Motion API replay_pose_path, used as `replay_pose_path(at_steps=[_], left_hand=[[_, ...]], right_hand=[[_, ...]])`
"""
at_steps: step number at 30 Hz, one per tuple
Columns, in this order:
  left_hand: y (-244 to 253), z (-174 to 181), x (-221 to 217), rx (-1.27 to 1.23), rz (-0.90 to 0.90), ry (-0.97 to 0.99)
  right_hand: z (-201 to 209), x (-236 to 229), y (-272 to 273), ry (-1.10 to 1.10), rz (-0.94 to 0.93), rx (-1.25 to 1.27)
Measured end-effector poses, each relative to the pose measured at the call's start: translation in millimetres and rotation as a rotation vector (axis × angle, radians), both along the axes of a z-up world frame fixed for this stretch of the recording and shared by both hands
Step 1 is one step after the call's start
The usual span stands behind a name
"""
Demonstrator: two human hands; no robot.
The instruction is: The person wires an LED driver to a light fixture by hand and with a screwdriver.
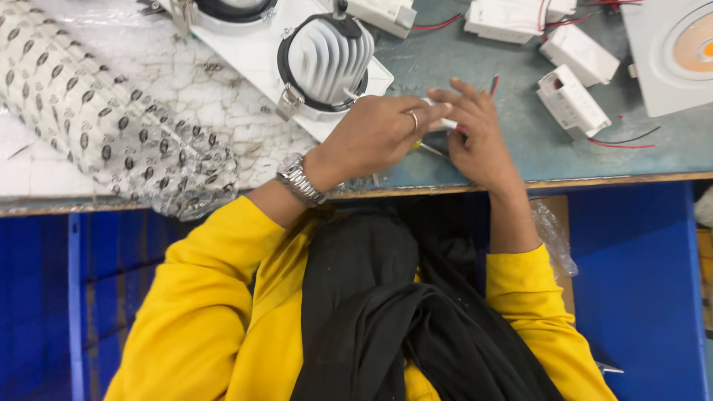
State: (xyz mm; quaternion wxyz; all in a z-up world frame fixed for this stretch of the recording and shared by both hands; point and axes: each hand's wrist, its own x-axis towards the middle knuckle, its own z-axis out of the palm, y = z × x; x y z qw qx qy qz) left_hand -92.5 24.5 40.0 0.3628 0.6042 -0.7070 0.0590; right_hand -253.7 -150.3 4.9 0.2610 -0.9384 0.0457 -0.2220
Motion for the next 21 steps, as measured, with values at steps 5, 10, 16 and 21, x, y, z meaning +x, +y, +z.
replay_pose_path(at_steps=[5, 10, 16, 21], left_hand=[[-15, -18, -2, -0.056, 0.084, 0.075], [-12, -27, -4, 0.004, 0.163, 0.128], [-4, -23, -9, -0.018, 0.199, 0.233], [1, -17, -14, -0.073, 0.190, 0.264]], right_hand=[[5, -8, 2, -0.028, -0.011, 0.061], [3, -12, 8, -0.062, -0.097, 0.142], [4, -9, 6, -0.041, -0.076, 0.105], [25, -15, 16, -0.152, -0.085, 0.061]])
